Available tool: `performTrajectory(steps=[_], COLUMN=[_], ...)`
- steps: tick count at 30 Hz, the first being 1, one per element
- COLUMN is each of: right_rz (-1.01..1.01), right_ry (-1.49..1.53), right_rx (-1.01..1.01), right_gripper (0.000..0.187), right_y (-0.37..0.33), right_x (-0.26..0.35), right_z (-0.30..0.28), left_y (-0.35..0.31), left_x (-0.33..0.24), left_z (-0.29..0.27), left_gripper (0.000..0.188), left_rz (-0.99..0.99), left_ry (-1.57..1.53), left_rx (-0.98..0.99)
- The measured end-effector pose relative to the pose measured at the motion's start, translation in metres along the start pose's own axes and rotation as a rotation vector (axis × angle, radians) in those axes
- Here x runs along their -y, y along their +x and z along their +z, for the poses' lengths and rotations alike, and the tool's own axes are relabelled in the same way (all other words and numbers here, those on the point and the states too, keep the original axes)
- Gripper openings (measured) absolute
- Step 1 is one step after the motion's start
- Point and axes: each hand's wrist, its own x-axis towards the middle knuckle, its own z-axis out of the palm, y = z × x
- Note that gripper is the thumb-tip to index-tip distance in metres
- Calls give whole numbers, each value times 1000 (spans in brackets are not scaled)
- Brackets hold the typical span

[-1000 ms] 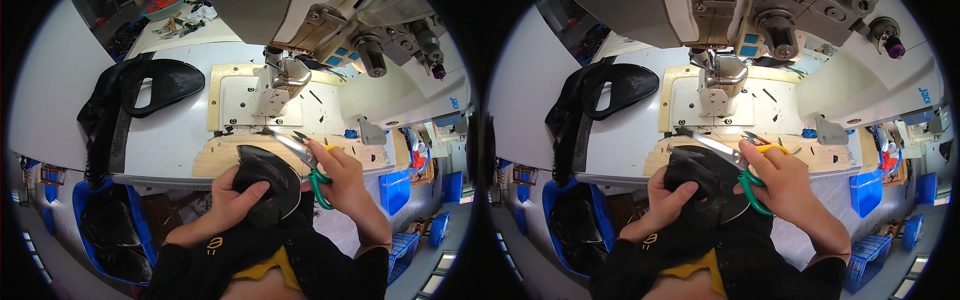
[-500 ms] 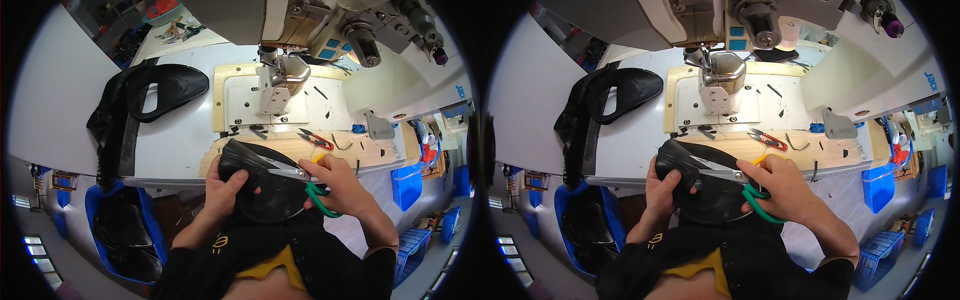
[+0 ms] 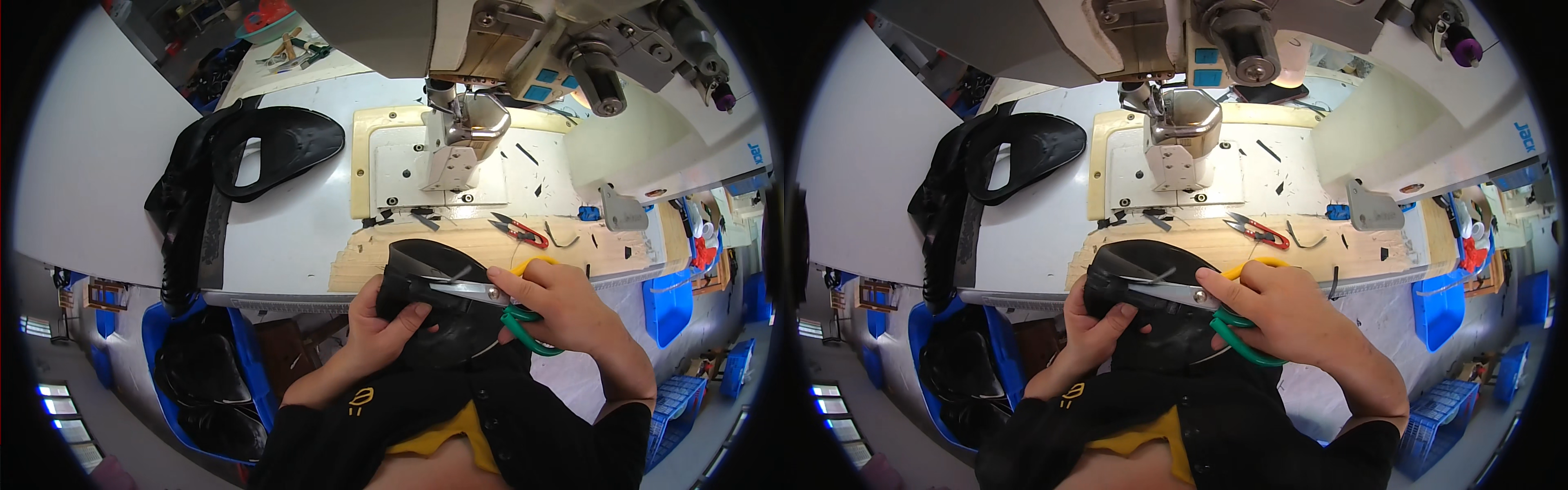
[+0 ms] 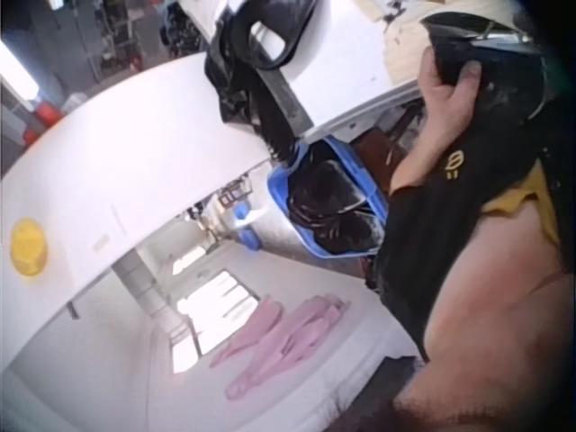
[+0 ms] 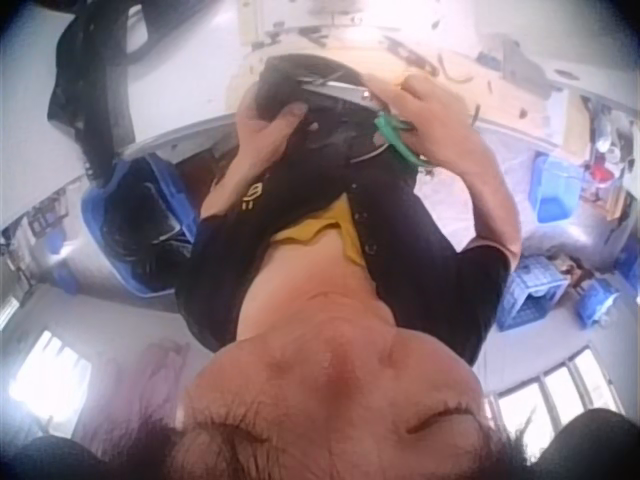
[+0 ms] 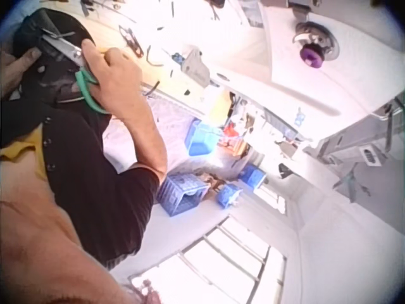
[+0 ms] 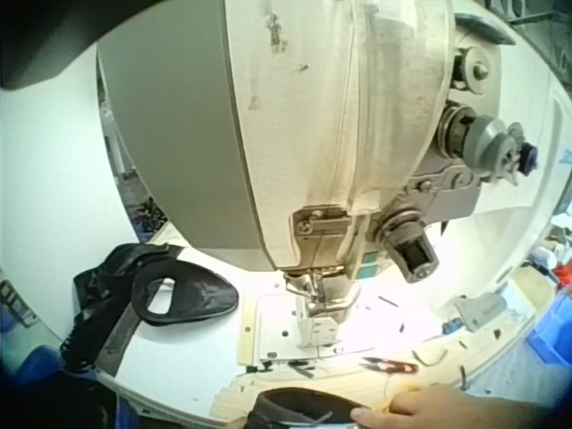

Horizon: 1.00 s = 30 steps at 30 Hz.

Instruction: The person uses green-handled scissors to trim excess black material from a shoe sole component. They carefully cut along the edges of the sole, removing small strips of material. After trimming, the person places the sole on a sewing machine and begins to sew it.

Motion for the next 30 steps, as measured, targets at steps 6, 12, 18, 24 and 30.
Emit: performTrajectory(steps=[6, 12, 18, 24, 30], right_rz=[-131, -136, 90, 19, -24], right_ry=[-70, -76, 27, -23, -100], right_rx=[-39, -4, -173, -150, -84], right_gripper=[68, 67, 80, 75, 67], right_y=[12, 16, 8, 5, 8], right_x=[1, 5, -10, -13, -5], right_z=[-12, -13, 11, 10, 14], left_y=[-2, 2, 3, 12, 12], left_x=[8, 11, 12, 16, 18], left_z=[-7, -6, -6, -20, -21], left_gripper=[18, 15, 23, 35, 37], left_rz=[207, 277, 37, -4, 10], left_ry=[427, 463, 91, -134, -165], left_rx=[83, 119, 9, -74, -98])
